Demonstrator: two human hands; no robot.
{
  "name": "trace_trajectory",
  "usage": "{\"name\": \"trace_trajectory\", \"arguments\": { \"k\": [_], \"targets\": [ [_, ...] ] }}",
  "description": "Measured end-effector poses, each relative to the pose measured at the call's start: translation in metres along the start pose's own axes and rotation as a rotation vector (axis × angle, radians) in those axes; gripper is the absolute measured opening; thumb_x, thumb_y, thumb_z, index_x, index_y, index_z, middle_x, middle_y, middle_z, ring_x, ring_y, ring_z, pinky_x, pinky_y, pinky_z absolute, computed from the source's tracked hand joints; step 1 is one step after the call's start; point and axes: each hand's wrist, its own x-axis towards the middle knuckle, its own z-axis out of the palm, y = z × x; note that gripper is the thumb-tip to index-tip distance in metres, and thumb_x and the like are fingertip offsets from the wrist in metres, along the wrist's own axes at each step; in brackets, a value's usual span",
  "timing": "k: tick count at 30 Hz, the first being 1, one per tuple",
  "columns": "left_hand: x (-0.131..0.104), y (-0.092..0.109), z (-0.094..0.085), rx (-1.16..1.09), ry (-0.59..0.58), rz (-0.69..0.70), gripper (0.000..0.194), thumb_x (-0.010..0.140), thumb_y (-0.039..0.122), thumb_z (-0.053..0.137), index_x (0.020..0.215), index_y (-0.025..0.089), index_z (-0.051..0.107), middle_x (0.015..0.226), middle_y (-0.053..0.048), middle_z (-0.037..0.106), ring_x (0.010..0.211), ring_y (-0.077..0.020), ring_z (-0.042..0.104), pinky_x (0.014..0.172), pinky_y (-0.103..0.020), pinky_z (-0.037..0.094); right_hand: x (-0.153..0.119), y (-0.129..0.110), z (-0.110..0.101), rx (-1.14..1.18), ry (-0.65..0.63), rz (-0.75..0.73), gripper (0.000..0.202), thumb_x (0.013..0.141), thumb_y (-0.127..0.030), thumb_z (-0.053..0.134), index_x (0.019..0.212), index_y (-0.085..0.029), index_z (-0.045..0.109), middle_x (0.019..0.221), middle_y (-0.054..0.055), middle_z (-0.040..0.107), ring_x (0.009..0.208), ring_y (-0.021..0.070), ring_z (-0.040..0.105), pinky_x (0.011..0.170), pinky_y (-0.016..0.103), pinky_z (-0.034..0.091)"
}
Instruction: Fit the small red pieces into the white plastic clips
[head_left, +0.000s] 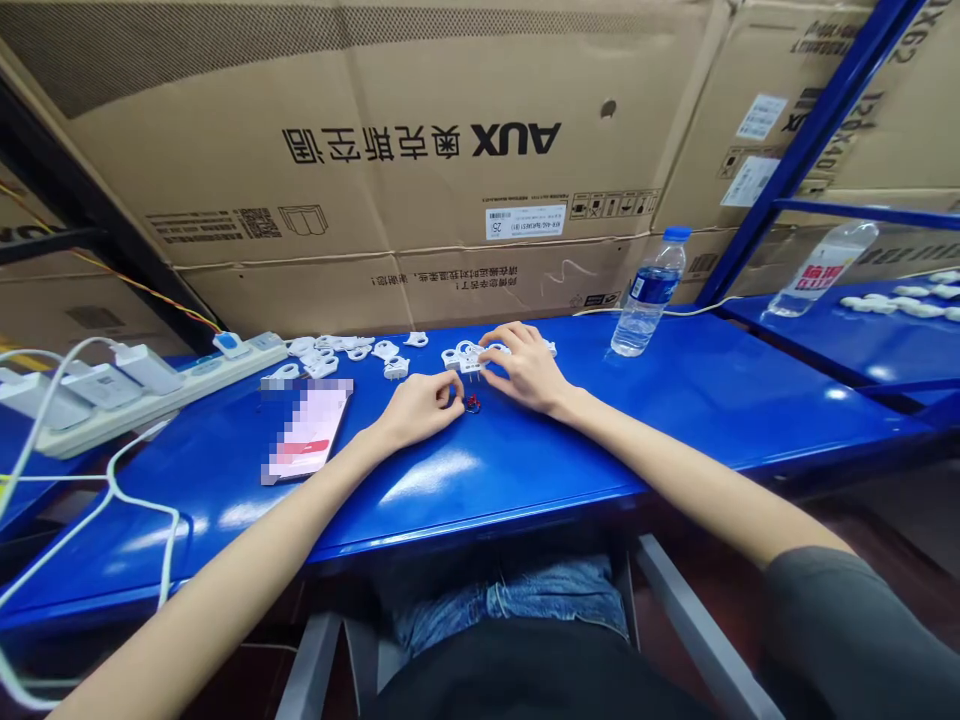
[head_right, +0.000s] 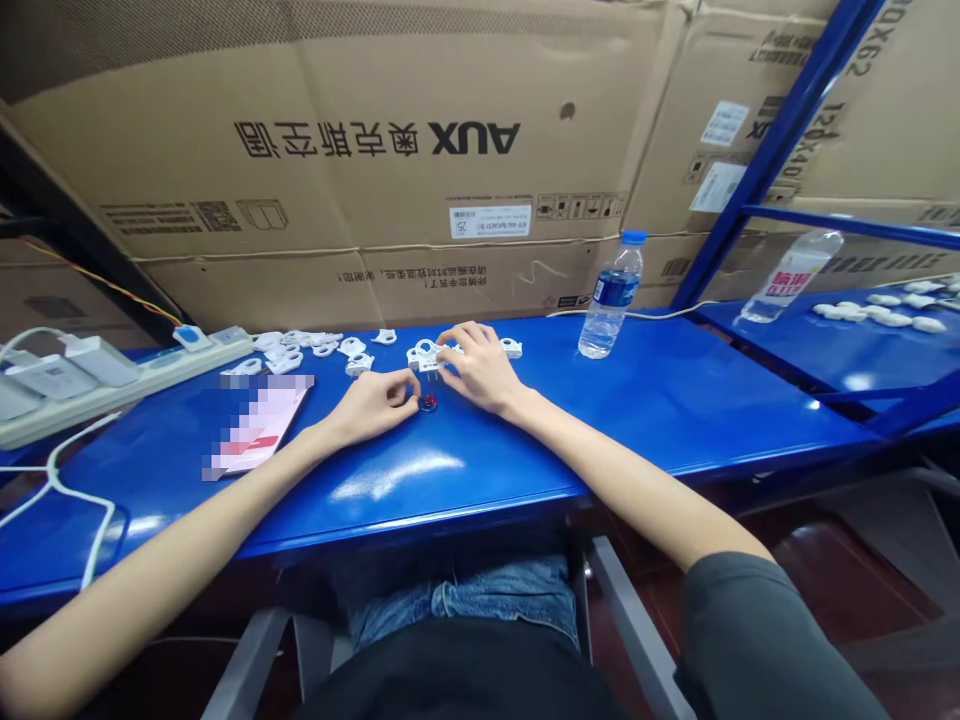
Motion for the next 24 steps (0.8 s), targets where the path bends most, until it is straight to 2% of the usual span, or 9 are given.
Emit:
{"name": "trace_trajectory", "arguments": {
  "k": [5, 11, 20, 24],
  "targets": [
    [-0.001, -0.002, -0.003, 0.131, -0.028, 0.046, 0.012, 0.082, 0.025, 0.057, 0.086, 0.02, 0.067, 0.056, 0.006, 0.048, 0.053, -0.012, 0.043, 0.06, -0.027, 0.031, 0.001, -0.001, 0.0, 0.026, 0.019, 0.011, 0.014, 0.101, -0.029, 0.063, 0.103, -0.022, 0.074, 0.125, 0.01, 0.071, 0.116, 0.0275, 0.057, 0.103, 0.048, 0.045],
    [-0.003, -0.001, -0.004, 0.191, 0.021, 0.079, 0.012, 0.083, 0.023, 0.057, 0.088, 0.02, 0.068, 0.057, 0.005, 0.051, 0.053, -0.0126, 0.045, 0.061, -0.027, 0.032, 0.009, -0.004, 0.007, 0.104, 0.059, 0.056, 0.014, 0.1, -0.031, 0.065, 0.102, -0.022, 0.076, 0.125, 0.009, 0.071, 0.118, 0.028, 0.057, 0.102, 0.047, 0.046],
    [-0.008, -0.002, 0.008, 0.111, 0.07, 0.151, 0.006, 0.083, 0.02, 0.058, 0.084, 0.02, 0.063, 0.052, 0.008, 0.043, 0.047, -0.0106, 0.039, 0.058, -0.026, 0.031, 0.054, -0.008, 0.049, 0.209, -0.129, 0.134, 0.013, 0.097, -0.032, 0.07, 0.099, -0.023, 0.079, 0.124, 0.008, 0.069, 0.119, 0.0269, 0.056, 0.1, 0.043, 0.045],
    [-0.008, -0.003, 0.009, 0.099, 0.058, 0.182, 0.006, 0.085, 0.021, 0.057, 0.084, 0.02, 0.063, 0.051, 0.009, 0.042, 0.046, -0.0107, 0.038, 0.057, -0.026, 0.031, 0.064, -0.013, 0.059, 0.229, -0.213, 0.183, 0.01, 0.095, -0.028, 0.072, 0.096, -0.022, 0.08, 0.123, 0.009, 0.069, 0.117, 0.0273, 0.056, 0.096, 0.042, 0.047]
  ]
}}
